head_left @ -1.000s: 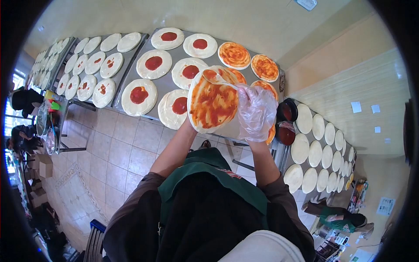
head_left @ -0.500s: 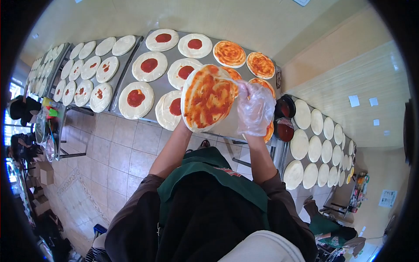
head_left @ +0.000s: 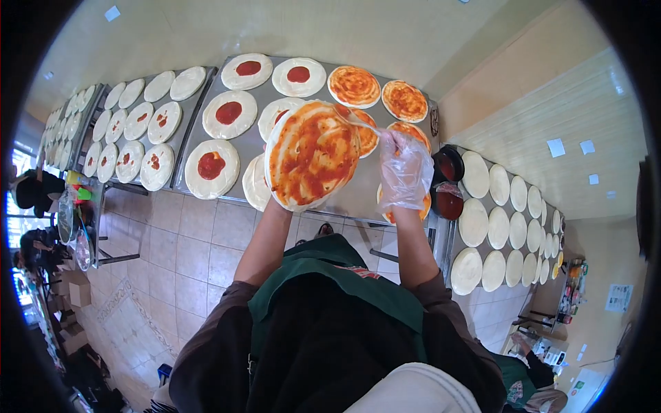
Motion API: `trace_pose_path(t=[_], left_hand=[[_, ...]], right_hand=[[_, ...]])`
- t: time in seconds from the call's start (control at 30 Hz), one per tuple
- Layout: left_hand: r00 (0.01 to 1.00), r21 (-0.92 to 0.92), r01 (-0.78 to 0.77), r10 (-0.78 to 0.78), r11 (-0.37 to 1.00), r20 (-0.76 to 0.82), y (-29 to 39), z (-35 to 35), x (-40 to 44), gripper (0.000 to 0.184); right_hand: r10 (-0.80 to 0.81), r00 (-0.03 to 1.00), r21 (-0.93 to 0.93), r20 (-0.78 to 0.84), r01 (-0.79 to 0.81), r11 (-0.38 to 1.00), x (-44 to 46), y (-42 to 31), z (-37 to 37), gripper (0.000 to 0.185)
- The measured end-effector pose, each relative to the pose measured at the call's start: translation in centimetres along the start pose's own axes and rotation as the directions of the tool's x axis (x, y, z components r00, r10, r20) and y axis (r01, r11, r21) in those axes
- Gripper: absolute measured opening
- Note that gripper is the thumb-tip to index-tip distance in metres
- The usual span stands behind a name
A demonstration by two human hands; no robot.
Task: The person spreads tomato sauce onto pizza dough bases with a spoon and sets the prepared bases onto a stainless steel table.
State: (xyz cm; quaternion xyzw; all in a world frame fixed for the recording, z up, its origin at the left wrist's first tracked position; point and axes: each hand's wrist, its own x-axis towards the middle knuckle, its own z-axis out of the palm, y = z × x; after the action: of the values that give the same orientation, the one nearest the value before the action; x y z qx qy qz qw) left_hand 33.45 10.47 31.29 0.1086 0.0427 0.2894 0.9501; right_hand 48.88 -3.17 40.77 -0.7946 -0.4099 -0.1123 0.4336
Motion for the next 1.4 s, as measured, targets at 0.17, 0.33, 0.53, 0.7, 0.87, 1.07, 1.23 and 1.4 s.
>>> trace_pose_path(t=[0.17, 0.33, 0.53, 0.7, 0.87, 1.07, 1.23, 1.4], left_hand=[[1.0, -0.007, 0.002, -0.002, 1.0, -0.001, 0.1, -0.2, 0.0, 0.067], [1.0, -0.005, 0.008, -0.008, 1.0, 0.005, 0.1, -0.1, 0.2, 0.066], [1.0, -0.009, 0.009, -0.009, 1.0, 0.006, 0.2, -0.1, 0.1, 0.066], [1.0, -0.014, 0.01, -0.01, 1.0, 0.009, 0.2, -0.2, 0.1, 0.066], [1.0, -0.015, 0.012, -0.011, 1.0, 0.015, 0.2, -0.1, 0.1, 0.066], [1.0, -0.017, 0.015, -0.014, 1.0, 0.019, -0.2, 0.0, -0.1, 0.066], [1.0, -0.014, 0.017, -0.017, 1.0, 0.022, -0.4, 0.0, 0.0, 0.066], [1.0, -0.017, 0.009, -0.008, 1.0, 0.018, -0.5, -0.1, -0.2, 0.066]], right_hand=[[0.223, 0.965, 0.081, 0.135, -0.235, 0.969, 0.9, 1.2, -0.9, 0.028], [0.321, 0.94, 0.07, 0.115, -0.33, 0.941, 1.4, 0.1, -0.5, 0.032], [0.309, 0.945, 0.16, 0.108, -0.324, 0.932, 0.8, 1.7, 0.5, 0.036], [0.286, 0.956, 0.102, 0.072, -0.292, 0.951, 0.5, 0.4, -0.1, 0.035], [0.332, 0.936, 0.101, 0.116, -0.343, 0.934, 0.5, 0.6, 0.1, 0.04], [0.115, 0.99, 0.145, -0.086, -0.102, 0.984, -0.5, 0.8, 0.5, 0.027], [-0.033, 0.999, -0.14, -0.032, 0.029, 0.99, -1.8, -3.5, 0.8, 0.022], [-0.051, 0.997, 0.014, -0.063, 0.052, 0.999, -1.2, -4.4, 1.3, 0.012]])
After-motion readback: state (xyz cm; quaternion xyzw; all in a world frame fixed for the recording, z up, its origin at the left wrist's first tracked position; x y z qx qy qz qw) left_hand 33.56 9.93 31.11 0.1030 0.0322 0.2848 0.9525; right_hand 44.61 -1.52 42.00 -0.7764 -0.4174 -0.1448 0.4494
